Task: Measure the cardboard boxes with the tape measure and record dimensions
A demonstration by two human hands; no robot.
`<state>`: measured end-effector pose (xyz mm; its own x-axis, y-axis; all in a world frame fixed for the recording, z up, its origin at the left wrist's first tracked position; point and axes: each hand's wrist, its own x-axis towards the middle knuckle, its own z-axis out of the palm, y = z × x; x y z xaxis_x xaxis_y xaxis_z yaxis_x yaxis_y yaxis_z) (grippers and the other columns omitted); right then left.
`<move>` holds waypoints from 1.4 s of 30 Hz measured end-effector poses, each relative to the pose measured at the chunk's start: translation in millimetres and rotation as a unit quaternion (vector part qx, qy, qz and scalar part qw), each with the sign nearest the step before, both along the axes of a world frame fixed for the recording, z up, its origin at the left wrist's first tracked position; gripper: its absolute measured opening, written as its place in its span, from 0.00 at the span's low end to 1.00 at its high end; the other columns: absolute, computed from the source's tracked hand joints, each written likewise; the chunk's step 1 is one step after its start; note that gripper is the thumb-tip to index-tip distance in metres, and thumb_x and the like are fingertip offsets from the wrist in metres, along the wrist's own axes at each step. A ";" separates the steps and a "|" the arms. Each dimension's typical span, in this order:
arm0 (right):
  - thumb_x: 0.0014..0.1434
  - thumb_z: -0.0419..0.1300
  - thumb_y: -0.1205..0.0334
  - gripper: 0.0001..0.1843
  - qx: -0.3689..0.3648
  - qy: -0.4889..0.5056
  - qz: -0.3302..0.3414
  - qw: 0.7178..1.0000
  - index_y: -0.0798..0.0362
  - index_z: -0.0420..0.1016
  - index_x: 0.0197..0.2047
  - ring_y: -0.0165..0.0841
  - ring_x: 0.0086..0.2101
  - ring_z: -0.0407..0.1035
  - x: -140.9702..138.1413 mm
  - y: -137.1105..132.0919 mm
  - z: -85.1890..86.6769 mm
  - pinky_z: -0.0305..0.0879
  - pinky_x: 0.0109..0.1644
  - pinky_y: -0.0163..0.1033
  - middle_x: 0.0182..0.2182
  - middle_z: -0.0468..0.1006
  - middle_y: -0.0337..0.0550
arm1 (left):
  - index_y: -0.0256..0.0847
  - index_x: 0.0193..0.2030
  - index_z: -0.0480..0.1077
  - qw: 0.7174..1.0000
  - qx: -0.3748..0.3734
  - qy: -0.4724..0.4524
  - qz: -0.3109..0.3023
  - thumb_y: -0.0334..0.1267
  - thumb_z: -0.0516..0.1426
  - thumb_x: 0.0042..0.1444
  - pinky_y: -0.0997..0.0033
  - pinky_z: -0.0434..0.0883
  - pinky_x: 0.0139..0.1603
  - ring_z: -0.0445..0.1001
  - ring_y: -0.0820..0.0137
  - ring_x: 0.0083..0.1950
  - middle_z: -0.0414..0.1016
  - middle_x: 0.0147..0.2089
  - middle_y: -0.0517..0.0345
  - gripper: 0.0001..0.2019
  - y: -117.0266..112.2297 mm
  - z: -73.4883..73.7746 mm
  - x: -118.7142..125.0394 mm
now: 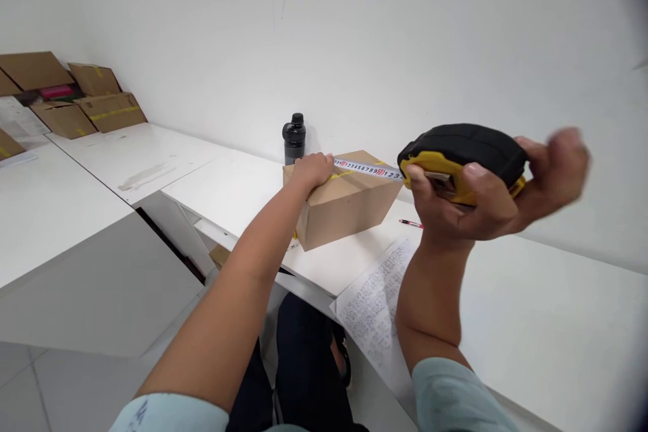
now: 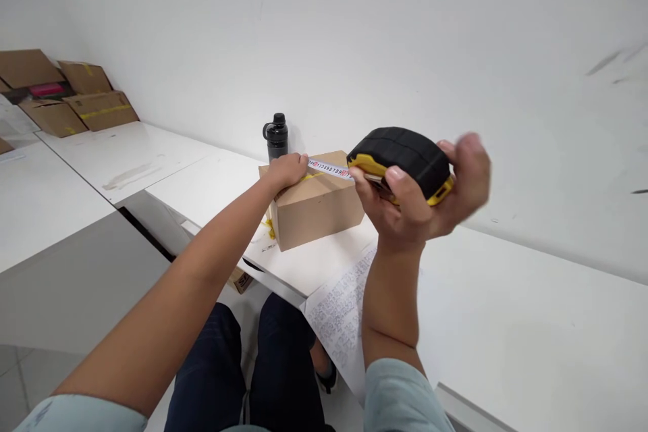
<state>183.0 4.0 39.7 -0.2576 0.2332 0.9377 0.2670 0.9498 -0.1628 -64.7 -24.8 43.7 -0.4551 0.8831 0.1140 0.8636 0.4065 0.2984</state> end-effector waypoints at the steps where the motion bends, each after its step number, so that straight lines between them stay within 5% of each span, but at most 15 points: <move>1: 0.68 0.61 0.42 0.26 0.005 0.039 -0.025 0.999 0.40 0.71 0.65 0.63 0.68 0.65 2.6 -3.9 1.1 0.77 0.54 0.70 0.66 0.69 0.56 | 0.36 0.58 0.78 1.000 -0.004 0.003 0.000 0.48 0.37 0.77 0.51 0.71 0.64 0.80 0.48 0.62 0.81 0.64 0.37 0.31 -0.6 1.0 0.9; 6: 0.64 0.65 0.39 0.38 0.002 0.092 -0.144 0.985 0.40 0.65 0.73 0.62 0.60 0.73 26.5 -38.0 17.2 0.77 0.55 0.67 0.64 0.71 0.59 | 0.36 0.60 0.77 1.000 -0.013 0.015 0.002 0.47 0.38 0.77 0.50 0.70 0.64 0.79 0.48 0.63 0.80 0.65 0.37 0.30 -5.1 6.6 6.4; 10: 0.64 0.64 0.44 0.29 -0.028 -0.001 -0.162 0.986 0.34 0.71 0.67 0.58 0.54 0.77 45.1 -57.1 23.4 0.78 0.46 0.60 0.56 0.78 0.53 | 0.35 0.60 0.77 1.000 -0.016 0.011 0.001 0.46 0.39 0.77 0.49 0.71 0.63 0.78 0.47 0.63 0.79 0.65 0.36 0.28 -7.3 9.0 9.2; 17: 0.62 0.64 0.47 0.20 -0.106 -0.071 -0.175 0.976 0.43 0.79 0.56 0.47 0.43 0.76 42.3 -52.5 11.1 0.72 0.38 0.47 0.49 0.80 0.50 | 0.35 0.65 0.73 1.000 -0.019 0.011 0.008 0.43 0.41 0.77 0.50 0.68 0.67 0.76 0.48 0.66 0.77 0.68 0.36 0.25 -4.7 7.7 10.6; 29: 0.63 0.61 0.48 0.16 -0.081 -0.044 -0.151 0.984 0.39 0.80 0.52 0.52 0.49 0.77 26.4 -54.2 21.7 0.76 0.40 0.54 0.54 0.80 0.48 | 0.32 0.67 0.69 0.999 -0.008 0.022 0.021 0.41 0.43 0.75 0.51 0.67 0.69 0.74 0.47 0.68 0.74 0.69 0.33 0.25 -1.6 5.6 7.6; 37: 0.64 0.63 0.45 0.19 -0.019 0.100 -0.117 0.988 0.44 0.78 0.54 0.63 0.61 0.70 29.1 -34.7 19.3 0.75 0.50 0.65 0.56 0.74 0.60 | 0.32 0.63 0.73 1.000 -0.003 0.008 0.026 0.43 0.41 0.75 0.52 0.70 0.64 0.77 0.49 0.63 0.77 0.67 0.33 0.26 -0.3 6.0 5.8; 42: 0.62 0.66 0.47 0.19 0.021 0.133 -0.072 0.988 0.47 0.78 0.51 0.60 0.59 0.71 19.7 -30.0 16.9 0.77 0.47 0.60 0.57 0.73 0.61 | 0.32 0.64 0.73 1.000 -0.001 0.008 0.023 0.43 0.41 0.75 0.52 0.69 0.64 0.77 0.48 0.64 0.77 0.67 0.34 0.26 0.1 6.2 4.4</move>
<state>202.8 -26.1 56.6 0.0320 0.2085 0.9775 0.3525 0.9128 -0.2062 -60.3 -24.7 49.8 -0.4940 0.8612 0.1196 0.8484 0.4473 0.2832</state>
